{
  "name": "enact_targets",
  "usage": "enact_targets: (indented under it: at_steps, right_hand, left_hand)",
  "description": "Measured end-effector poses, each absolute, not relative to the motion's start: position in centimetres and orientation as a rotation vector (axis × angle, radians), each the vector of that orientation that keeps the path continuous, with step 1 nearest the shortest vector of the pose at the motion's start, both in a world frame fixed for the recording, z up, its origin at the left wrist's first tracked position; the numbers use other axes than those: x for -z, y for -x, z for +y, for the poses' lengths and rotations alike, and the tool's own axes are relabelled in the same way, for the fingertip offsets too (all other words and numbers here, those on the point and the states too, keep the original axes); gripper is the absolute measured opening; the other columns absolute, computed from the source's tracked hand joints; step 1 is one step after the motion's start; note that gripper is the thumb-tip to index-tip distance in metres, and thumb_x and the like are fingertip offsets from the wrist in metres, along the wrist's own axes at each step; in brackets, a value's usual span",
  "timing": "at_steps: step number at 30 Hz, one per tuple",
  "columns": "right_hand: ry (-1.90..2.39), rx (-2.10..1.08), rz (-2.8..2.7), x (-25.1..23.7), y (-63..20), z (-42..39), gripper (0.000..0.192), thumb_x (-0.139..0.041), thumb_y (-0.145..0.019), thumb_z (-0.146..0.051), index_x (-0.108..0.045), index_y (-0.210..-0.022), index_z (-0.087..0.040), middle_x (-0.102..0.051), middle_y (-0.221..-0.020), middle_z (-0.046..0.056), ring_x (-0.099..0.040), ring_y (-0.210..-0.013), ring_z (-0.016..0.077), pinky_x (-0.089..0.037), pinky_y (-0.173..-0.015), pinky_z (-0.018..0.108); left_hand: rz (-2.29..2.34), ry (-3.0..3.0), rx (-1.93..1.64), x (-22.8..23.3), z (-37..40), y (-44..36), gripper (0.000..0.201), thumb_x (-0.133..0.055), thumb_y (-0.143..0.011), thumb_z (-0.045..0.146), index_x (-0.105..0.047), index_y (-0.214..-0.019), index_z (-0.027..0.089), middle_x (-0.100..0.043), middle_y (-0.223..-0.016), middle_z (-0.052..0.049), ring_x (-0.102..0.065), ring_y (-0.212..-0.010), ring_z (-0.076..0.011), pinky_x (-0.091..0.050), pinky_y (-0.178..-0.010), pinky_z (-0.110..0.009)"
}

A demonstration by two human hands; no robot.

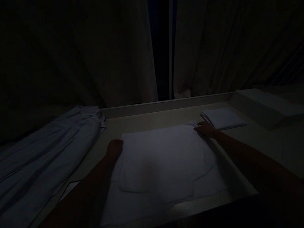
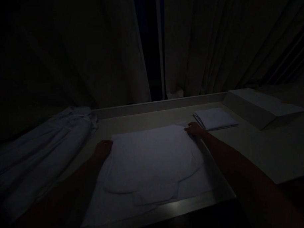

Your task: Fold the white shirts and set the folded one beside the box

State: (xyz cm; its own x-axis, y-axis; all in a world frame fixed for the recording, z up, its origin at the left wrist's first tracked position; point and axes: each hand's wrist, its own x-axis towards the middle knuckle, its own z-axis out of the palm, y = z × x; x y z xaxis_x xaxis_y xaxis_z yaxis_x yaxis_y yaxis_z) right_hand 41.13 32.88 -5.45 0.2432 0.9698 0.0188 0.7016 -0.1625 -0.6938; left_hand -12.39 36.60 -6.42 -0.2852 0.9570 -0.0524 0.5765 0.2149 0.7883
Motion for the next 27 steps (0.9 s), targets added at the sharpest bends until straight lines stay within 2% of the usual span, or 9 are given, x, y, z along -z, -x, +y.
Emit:
enact_targets:
  at_steps: [5,8,12,16,21,27]
  right_hand:
    - [2.020,-0.459,-1.415,7.4,-39.8,30.7,0.056,-0.061,-0.081,-0.047,-0.054,-0.122,-0.009,-0.066,-0.105,0.017,-0.065,-0.089,0.0244,-0.050,-0.078,0.036]
    - [1.918,-0.288,-1.566,8.3,-39.3,27.1,0.062,-0.057,-0.084,-0.047,-0.047,-0.132,-0.009,-0.058,-0.125,0.020,-0.059,-0.109,0.0268,-0.047,-0.092,0.040]
    - [1.767,-0.004,-1.818,9.6,-38.3,20.0,0.057,-0.047,-0.091,-0.046,-0.046,-0.136,-0.010,-0.045,-0.143,0.020,-0.041,-0.133,0.0309,-0.036,-0.109,0.049]
    - [1.751,0.088,-1.835,11.3,-37.4,13.5,0.049,-0.039,-0.096,-0.041,-0.048,-0.137,-0.016,-0.043,-0.146,0.014,-0.038,-0.136,0.0291,-0.033,-0.111,0.051]
    - [1.846,0.149,-1.704,12.6,-37.6,11.1,0.048,-0.033,-0.097,-0.037,-0.048,-0.136,-0.013,-0.054,-0.134,0.017,-0.048,-0.126,0.0297,-0.039,-0.106,0.051]
    - [1.981,0.230,-1.803,10.3,-36.6,11.4,0.041,-0.031,-0.094,-0.024,-0.057,-0.122,-0.008,-0.063,-0.112,0.020,-0.056,-0.105,0.0299,-0.043,-0.095,0.045]
  left_hand:
    - [1.888,-1.406,-0.919,6.0,34.0,12.7,0.044,-0.057,-0.073,0.056,-0.060,-0.072,0.013,-0.062,-0.063,-0.006,-0.058,-0.064,-0.0188,-0.042,-0.058,-0.029]
    - [1.743,-1.354,-0.921,5.5,31.3,13.3,0.047,-0.056,-0.073,0.060,-0.061,-0.072,0.013,-0.061,-0.060,-0.005,-0.057,-0.059,-0.0186,-0.042,-0.054,-0.029]
    - [1.799,-1.301,-1.028,5.4,26.9,14.2,0.048,-0.062,-0.070,0.058,-0.063,-0.089,0.014,-0.069,-0.078,-0.007,-0.063,-0.073,-0.0219,-0.049,-0.065,-0.033]
    - [1.924,-1.383,-1.102,6.9,21.1,15.4,0.046,-0.059,-0.075,0.053,-0.061,-0.101,0.015,-0.069,-0.101,-0.011,-0.064,-0.093,-0.0251,-0.051,-0.082,-0.038]
    - [1.955,-1.716,-1.066,10.3,14.6,16.0,0.050,-0.051,-0.083,0.050,-0.052,-0.121,0.017,-0.060,-0.123,-0.013,-0.058,-0.113,-0.0269,-0.045,-0.098,-0.041]
    - [2.014,-2.060,-0.899,10.1,13.2,14.4,0.042,-0.043,-0.089,0.039,-0.053,-0.121,0.013,-0.058,-0.122,-0.018,-0.052,-0.118,-0.0305,-0.041,-0.101,-0.044]
